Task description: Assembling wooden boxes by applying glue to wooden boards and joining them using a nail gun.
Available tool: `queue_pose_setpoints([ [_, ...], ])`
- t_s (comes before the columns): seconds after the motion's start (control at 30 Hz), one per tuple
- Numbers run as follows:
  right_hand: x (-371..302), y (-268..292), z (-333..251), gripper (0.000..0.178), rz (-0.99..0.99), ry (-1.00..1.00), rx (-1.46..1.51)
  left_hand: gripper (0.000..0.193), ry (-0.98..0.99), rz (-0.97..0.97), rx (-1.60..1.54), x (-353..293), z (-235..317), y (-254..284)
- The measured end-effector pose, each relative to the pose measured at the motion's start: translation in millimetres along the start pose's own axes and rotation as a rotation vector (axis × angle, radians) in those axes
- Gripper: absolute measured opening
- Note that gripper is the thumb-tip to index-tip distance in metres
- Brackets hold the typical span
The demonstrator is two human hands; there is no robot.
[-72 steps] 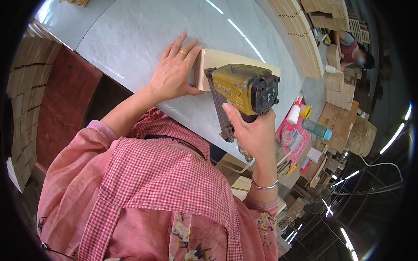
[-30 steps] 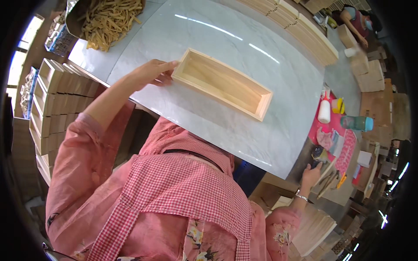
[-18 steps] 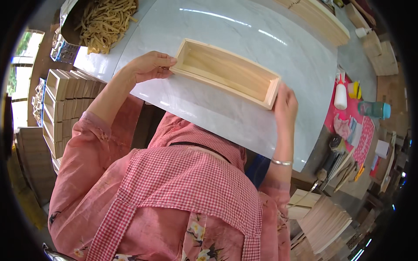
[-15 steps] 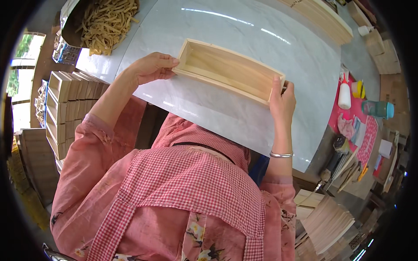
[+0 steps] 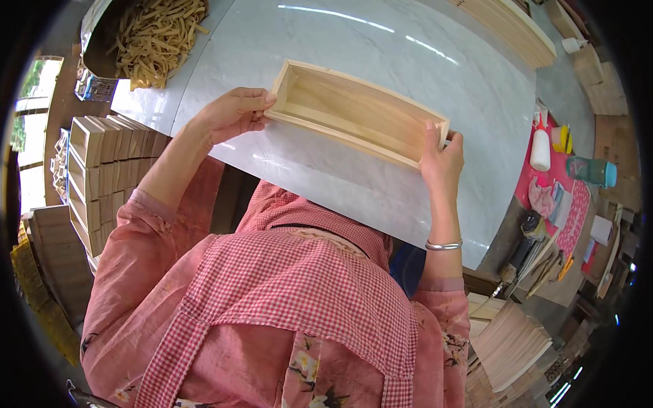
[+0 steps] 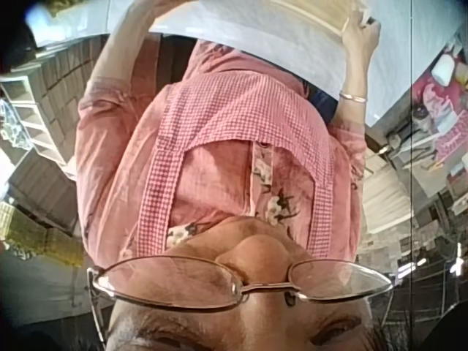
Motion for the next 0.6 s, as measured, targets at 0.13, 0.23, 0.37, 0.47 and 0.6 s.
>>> queue_pose_setpoints([
  [0.13, -1.1, -0.6, -1.7, 0.055, -0.004, -0.006, -0.008, 0.024, -0.013, 0.036, -0.011, -8.0, 2.3, -8.1],
  [0.23, 0.9, 2.5, 3.5, 0.055, -0.005, 0.023, -0.047, 0.026, -0.046, 0.095, 0.036, -7.8, 3.7, -10.5],
  [0.37, 6.7, -4.6, 7.9, 0.056, -0.074, 0.091, 0.022, 0.036, -0.046, 0.081, 0.118, -10.8, 1.7, -0.5],
  [0.47, 10.8, 7.1, 13.1, 0.056, -0.089, 0.084, 0.127, 0.040, -0.215, 0.206, 0.272, -10.2, 2.8, 4.5],
  [0.6, -7.8, 33.0, 11.7, 0.057, -0.068, -0.065, 0.291, 0.048, -0.616, 0.406, 0.596, -14.3, 31.4, -8.6],
])
Point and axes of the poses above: each hand's wrist, its own x-axis towards the middle knuckle, its own y-axis out of the back of the hand, z = x × y, the point moved 7 cm from there along x, towards the middle knuckle, and after that the axes turned 11 degrees about z, right-handed, at the moved point
